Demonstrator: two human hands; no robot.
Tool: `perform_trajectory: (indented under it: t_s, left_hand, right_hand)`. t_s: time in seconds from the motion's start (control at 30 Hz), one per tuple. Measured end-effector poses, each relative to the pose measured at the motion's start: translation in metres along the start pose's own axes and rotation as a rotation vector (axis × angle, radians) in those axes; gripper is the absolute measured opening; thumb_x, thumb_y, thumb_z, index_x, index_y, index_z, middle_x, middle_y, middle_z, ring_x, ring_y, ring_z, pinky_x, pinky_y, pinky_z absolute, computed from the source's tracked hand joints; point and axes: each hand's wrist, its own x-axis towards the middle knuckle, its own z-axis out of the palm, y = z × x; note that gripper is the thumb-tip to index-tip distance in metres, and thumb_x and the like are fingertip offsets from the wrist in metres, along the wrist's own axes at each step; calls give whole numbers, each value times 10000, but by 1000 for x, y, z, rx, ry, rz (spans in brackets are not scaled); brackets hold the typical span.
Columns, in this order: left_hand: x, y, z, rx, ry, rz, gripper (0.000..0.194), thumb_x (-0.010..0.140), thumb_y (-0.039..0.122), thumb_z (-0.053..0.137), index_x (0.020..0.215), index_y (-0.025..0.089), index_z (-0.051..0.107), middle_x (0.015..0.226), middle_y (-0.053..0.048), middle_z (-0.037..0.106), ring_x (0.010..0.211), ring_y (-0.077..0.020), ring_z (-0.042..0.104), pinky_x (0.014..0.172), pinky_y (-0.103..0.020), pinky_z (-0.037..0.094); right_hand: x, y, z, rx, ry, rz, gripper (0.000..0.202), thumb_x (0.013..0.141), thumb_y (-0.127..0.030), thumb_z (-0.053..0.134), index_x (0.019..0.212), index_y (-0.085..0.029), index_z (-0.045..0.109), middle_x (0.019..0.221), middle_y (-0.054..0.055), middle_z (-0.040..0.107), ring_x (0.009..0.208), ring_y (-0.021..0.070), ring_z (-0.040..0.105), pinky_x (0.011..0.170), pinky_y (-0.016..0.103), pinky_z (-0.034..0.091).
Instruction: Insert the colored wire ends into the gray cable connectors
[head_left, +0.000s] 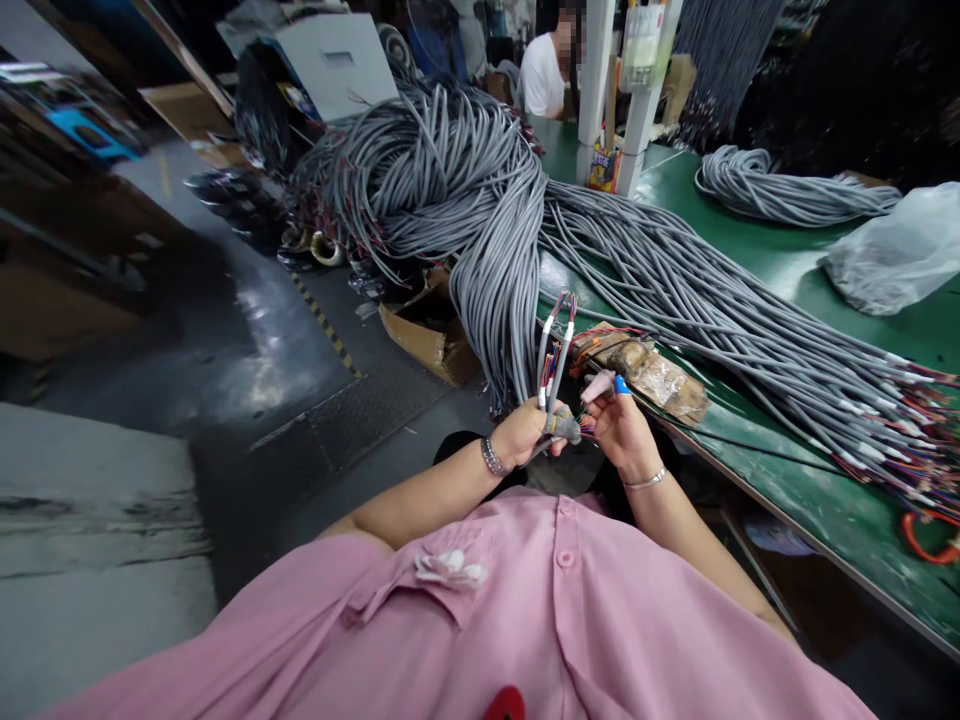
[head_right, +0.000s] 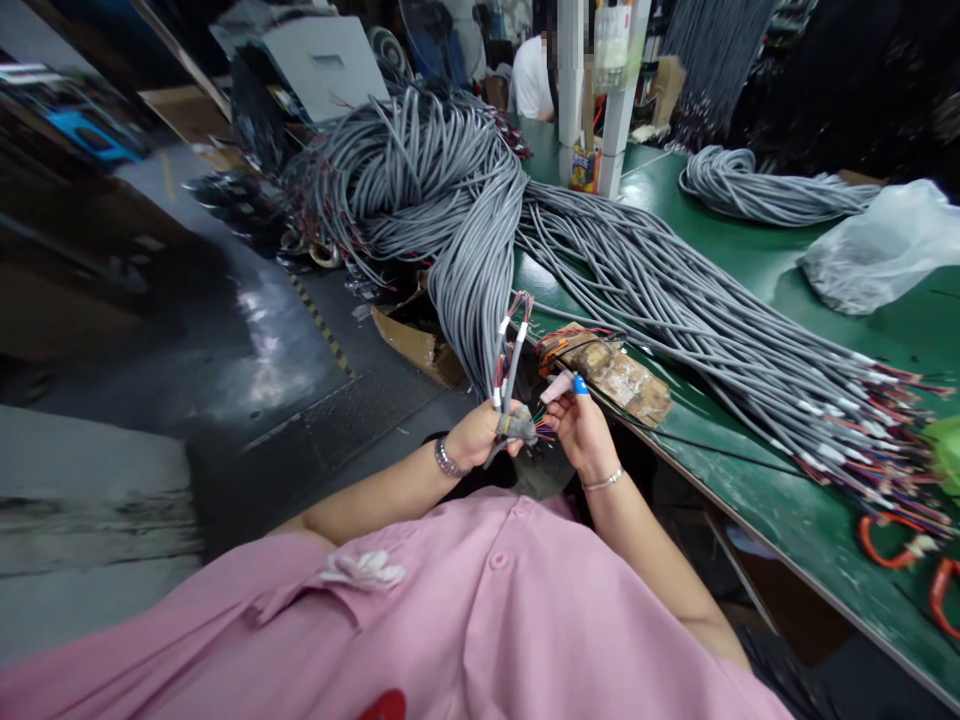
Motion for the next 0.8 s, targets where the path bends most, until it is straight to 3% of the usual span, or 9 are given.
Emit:
perform_trajectory:
  t_s: [0.13,0.37,0.6,0.67,0.8]
  left_hand:
    - [-7,-1,4,12,34,67,202,636,269,723,592,98,625,423,-25,558,368,-82,476,425,-200,336]
    - [4,0,4,-6,74,71,234,631,309,713,593,94,629,432,-33,559,371,-91,481,418,-211,348]
    - [6,1,4,-16,84,54,253,637,323,725,596,90,634,431,-30,552,365,-92,481,405,-208,345]
    - [6,1,5,-1,80,54,273,648,341,722,590,89,633,430,-33,552,366,-90,480,411,-208,344]
    - [9,-1,5,18,76,61,307,670,374,711,579,94,624,441,-40,563,381,-92,491,426,-212,349]
  right_hand:
    - [0,2,-3,-56,25,-43,294,783,-469,678,864,-187,659,775,19,671,605,112,576,533,219,521]
    - [1,3,4,-130,5,-77,358,765,-533,673,818,-180,647,713,7,642,562,103,549,505,220,482]
    - [1,12,-2,-347,247,-384,348,774,-532,660,746,-186,639,622,-18,605,507,80,490,508,206,421]
    - [2,14,-2,-350,210,-365,387,795,-571,612,764,-187,649,631,-12,609,504,84,490,500,214,409]
    - [6,13,3,-194,41,-177,430,789,-611,595,746,-186,640,648,-2,613,524,106,511,501,242,422]
